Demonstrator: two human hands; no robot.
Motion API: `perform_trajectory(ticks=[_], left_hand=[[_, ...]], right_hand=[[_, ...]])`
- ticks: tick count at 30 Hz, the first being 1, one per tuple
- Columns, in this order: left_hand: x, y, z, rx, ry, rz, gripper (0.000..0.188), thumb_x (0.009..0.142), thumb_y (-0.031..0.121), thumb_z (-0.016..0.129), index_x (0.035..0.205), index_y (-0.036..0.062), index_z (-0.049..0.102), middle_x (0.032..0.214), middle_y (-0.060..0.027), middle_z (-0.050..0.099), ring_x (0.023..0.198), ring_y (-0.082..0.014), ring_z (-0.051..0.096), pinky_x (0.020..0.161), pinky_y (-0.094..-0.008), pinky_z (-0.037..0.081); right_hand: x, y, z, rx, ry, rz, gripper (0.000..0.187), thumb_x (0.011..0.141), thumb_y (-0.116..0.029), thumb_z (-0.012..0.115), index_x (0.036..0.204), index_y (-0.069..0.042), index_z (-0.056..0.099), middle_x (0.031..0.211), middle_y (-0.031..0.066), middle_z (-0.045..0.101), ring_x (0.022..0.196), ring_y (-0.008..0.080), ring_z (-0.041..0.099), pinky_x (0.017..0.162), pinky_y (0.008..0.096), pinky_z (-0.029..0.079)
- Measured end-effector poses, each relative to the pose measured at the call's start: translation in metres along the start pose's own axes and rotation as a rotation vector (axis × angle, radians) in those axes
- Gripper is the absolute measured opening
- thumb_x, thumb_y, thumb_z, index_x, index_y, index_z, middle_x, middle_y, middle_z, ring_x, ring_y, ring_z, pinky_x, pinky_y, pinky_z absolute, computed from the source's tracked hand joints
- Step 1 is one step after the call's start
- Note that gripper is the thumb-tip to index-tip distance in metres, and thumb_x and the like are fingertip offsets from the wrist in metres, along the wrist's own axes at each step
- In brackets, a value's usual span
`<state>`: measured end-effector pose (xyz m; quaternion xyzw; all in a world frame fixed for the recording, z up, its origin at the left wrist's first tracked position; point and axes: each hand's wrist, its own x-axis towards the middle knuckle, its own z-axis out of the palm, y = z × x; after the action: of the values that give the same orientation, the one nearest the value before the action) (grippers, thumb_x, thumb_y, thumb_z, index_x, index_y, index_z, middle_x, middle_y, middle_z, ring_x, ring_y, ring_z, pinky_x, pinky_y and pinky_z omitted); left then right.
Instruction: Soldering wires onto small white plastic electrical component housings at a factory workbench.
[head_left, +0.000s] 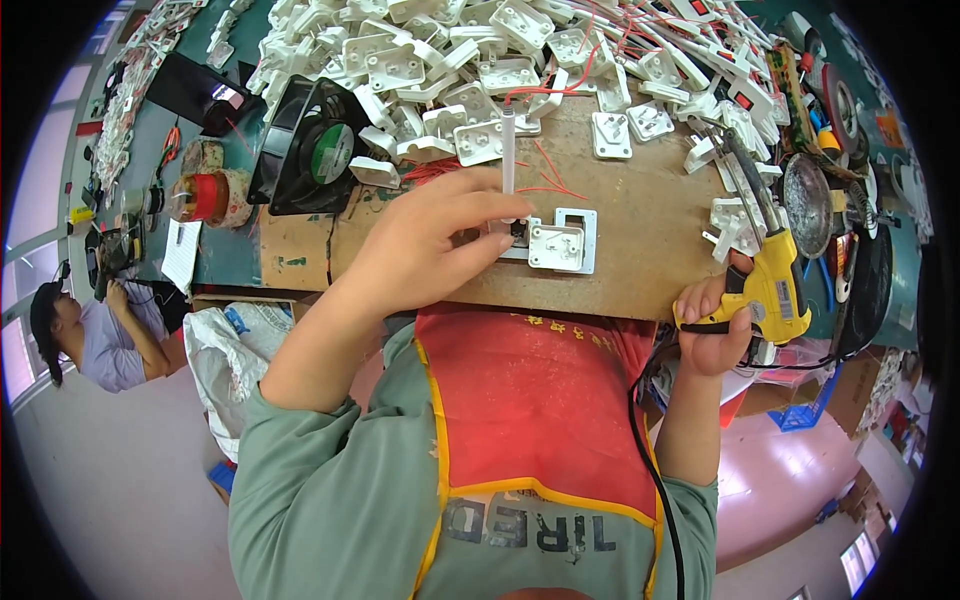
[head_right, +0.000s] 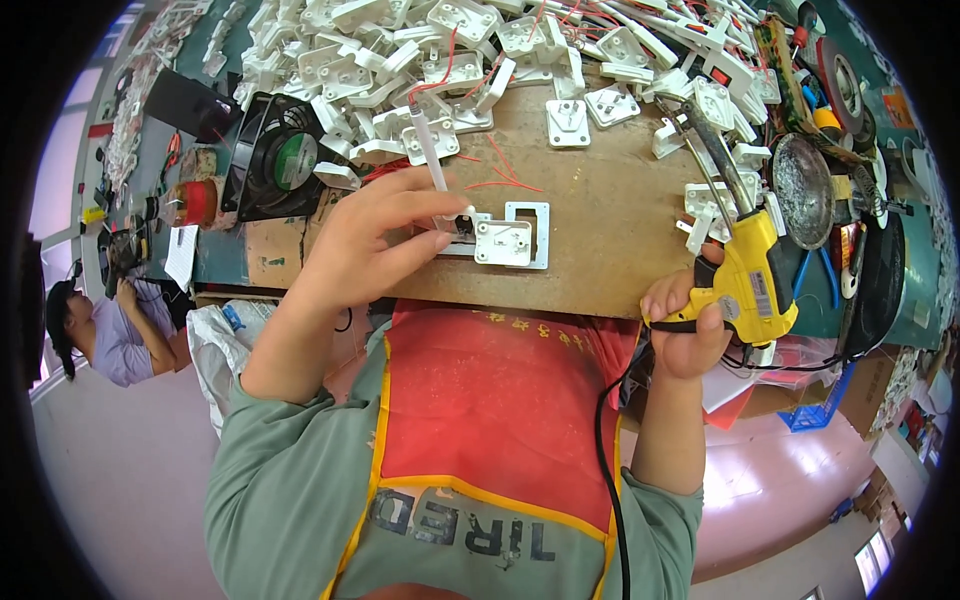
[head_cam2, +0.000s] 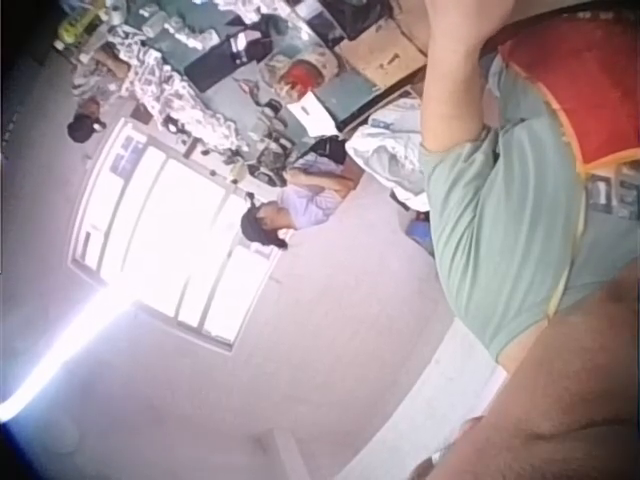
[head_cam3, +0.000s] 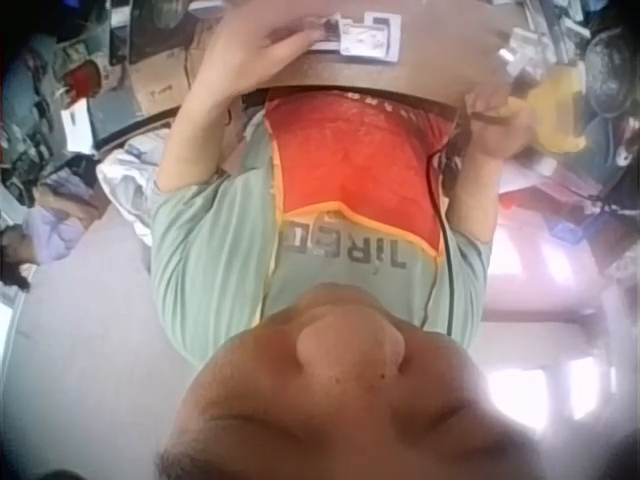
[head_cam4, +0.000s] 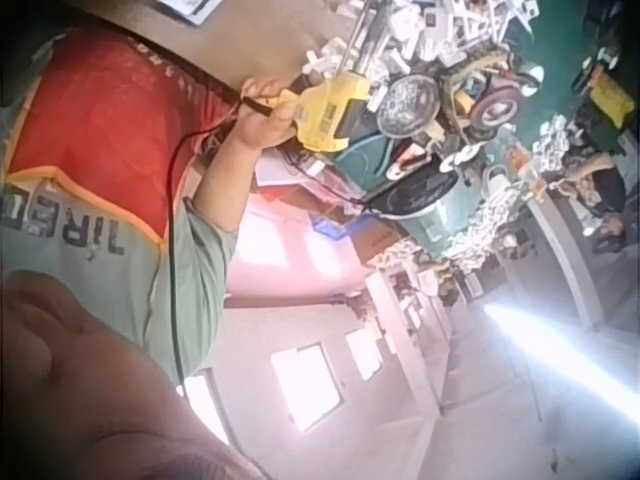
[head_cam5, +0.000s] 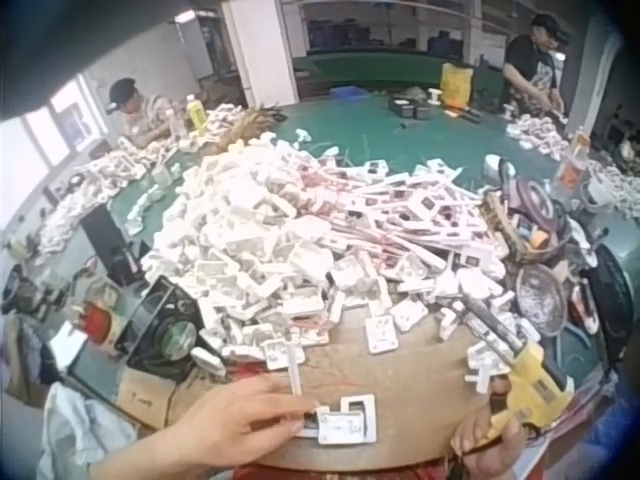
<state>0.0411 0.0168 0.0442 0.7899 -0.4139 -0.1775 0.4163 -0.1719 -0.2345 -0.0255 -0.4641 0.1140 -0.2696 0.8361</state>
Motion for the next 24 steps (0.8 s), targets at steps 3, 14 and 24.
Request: perform_trajectory(ticks=[3,14,24], left_hand=[[-0.017,0.003,0.0,-0.078,0.186,-0.092,0.027,0.08,0.015,0.072,0.104,0.0059,0.066,0.103,-0.008,0.064,0.078,-0.0192,0.063,0.066,-0.0303,0.051],[-0.043,-0.011,0.007,-0.412,0.18,-0.434,0.023,0.082,0.01,0.074,0.1,0.0001,0.065,0.086,-0.0038,0.062,0.07,-0.0076,0.056,0.061,-0.0222,0.045],[-0.021,0.015,0.04,-0.814,0.284,-0.286,0.008,0.088,0.003,0.066,0.096,0.0007,0.066,0.093,-0.0035,0.065,0.071,-0.0063,0.057,0.059,-0.0214,0.046]], right_hand=[[-0.001,0.0,0.002,-0.011,-0.015,-0.017,0.063,0.092,-0.042,0.054,0.135,0.001,0.036,0.073,0.0023,0.047,0.059,0.0125,0.047,0.058,0.0289,0.043],[-0.002,-0.005,0.005,-0.027,-0.007,-0.037,0.061,0.092,-0.041,0.054,0.134,0.0,0.038,0.073,0.0025,0.047,0.058,0.0125,0.047,0.056,0.0279,0.043],[-0.027,-0.018,0.02,-0.012,0.017,0.031,0.072,0.084,-0.046,0.068,0.132,0.0,0.041,0.067,0.003,0.048,0.053,0.0152,0.049,0.052,0.0298,0.045]])
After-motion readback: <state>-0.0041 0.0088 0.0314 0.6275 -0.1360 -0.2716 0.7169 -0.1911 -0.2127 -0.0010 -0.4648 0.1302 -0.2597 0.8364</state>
